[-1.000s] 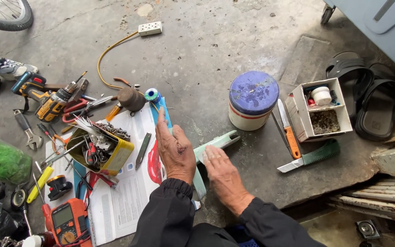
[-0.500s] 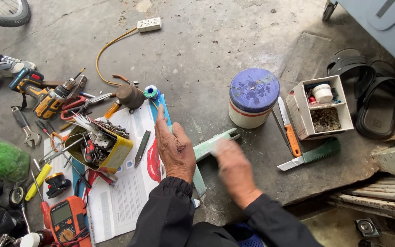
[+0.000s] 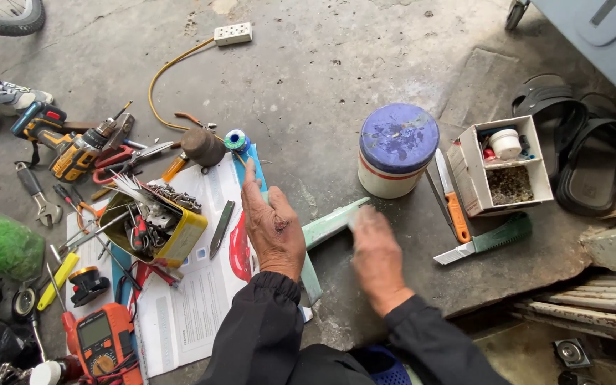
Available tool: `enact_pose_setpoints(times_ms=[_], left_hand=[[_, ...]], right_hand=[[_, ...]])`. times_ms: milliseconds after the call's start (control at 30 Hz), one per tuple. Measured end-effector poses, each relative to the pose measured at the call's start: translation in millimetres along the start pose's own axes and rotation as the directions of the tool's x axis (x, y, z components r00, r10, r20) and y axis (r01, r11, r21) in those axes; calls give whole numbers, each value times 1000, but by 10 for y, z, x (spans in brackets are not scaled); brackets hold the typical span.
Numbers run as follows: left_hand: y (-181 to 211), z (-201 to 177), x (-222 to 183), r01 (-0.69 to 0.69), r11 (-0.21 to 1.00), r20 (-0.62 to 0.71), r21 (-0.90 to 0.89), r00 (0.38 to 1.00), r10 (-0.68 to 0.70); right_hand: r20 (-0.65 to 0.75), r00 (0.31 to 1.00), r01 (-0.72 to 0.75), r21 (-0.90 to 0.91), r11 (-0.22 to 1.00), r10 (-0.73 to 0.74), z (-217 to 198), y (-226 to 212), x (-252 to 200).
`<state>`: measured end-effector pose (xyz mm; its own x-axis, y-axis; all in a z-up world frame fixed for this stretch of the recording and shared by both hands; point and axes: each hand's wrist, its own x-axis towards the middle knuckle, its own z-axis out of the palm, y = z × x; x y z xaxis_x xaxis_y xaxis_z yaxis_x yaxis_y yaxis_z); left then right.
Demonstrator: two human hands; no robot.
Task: Sanding a light blue plastic component with a small piece of sandpaper on a workbench.
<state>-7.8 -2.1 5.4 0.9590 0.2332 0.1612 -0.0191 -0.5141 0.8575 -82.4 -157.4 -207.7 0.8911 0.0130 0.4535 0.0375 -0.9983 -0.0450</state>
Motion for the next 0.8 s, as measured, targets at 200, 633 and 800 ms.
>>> enact_pose_setpoints(times_ms=[200, 633, 800], left_hand=[[-130, 64, 34, -28, 998, 10, -52, 1000, 29], [23, -18, 8, 49, 999, 48, -1, 998, -49], [-23, 3, 48, 35, 999, 33, -26, 999, -34]], right_hand=[[-39, 989, 141, 485, 863, -139, -577, -690, 176], [-115, 982, 184, 405, 896, -149, -465, -396, 71], [-88, 987, 153, 333, 930, -131, -484, -144, 129]])
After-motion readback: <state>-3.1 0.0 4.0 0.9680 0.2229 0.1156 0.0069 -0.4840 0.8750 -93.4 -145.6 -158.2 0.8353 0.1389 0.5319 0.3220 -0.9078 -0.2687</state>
